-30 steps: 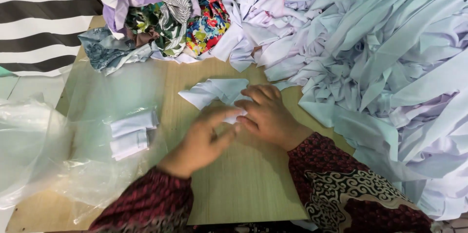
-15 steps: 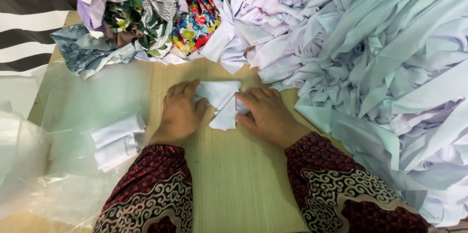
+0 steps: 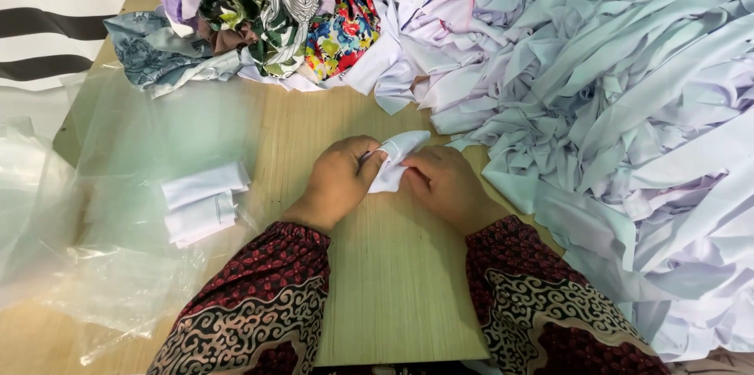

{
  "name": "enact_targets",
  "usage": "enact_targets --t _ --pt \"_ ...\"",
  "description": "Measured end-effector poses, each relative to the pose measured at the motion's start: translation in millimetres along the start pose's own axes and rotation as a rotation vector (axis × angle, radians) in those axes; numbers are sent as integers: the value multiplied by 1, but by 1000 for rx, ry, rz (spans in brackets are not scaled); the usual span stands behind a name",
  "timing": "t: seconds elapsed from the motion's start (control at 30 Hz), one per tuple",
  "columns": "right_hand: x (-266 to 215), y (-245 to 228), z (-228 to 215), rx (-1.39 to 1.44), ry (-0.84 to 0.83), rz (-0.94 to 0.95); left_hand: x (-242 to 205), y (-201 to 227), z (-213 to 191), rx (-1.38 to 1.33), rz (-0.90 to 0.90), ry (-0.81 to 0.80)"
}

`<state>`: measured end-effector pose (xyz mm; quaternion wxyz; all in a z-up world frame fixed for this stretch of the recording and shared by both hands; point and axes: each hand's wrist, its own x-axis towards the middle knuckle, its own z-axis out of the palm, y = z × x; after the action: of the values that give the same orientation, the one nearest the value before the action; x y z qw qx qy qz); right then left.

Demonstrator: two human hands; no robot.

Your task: The person folds white cloth pieces into small rectangles and places them into clear plastic bags. The person then places the filled bags into a cardboard box.

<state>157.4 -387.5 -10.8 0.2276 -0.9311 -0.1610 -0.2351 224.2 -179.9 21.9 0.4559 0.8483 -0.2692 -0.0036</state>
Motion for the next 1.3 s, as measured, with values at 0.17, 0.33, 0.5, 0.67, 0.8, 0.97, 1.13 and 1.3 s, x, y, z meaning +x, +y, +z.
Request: enact_targets --t 0.17,0.33,0.5,0.67,0.8,0.97,1.13,1.3 --pt "3 17 -26 178 218 400 1 1 -9 -202 -40 43" --pt "0 45 -45 375 524 406 6 -13 -5 -254 -92 54" --pt "1 50 -55 255 617 291 6 -10 -2 -456 -135 91" --pt "11 2 -54 37 442 -66 3 -8 4 -491 -40 111" --pt "6 -23 -31 -77 256 -239 -4 2 9 -458 122 89" --pt "1 -5 -28 154 269 -135 -11 16 -7 -298 212 -40" --pt "1 -4 -42 415 311 202 -5 3 -11 -103 119 -171" --pt "2 13 -46 636 371 382 6 -20 -3 -377 31 -8"
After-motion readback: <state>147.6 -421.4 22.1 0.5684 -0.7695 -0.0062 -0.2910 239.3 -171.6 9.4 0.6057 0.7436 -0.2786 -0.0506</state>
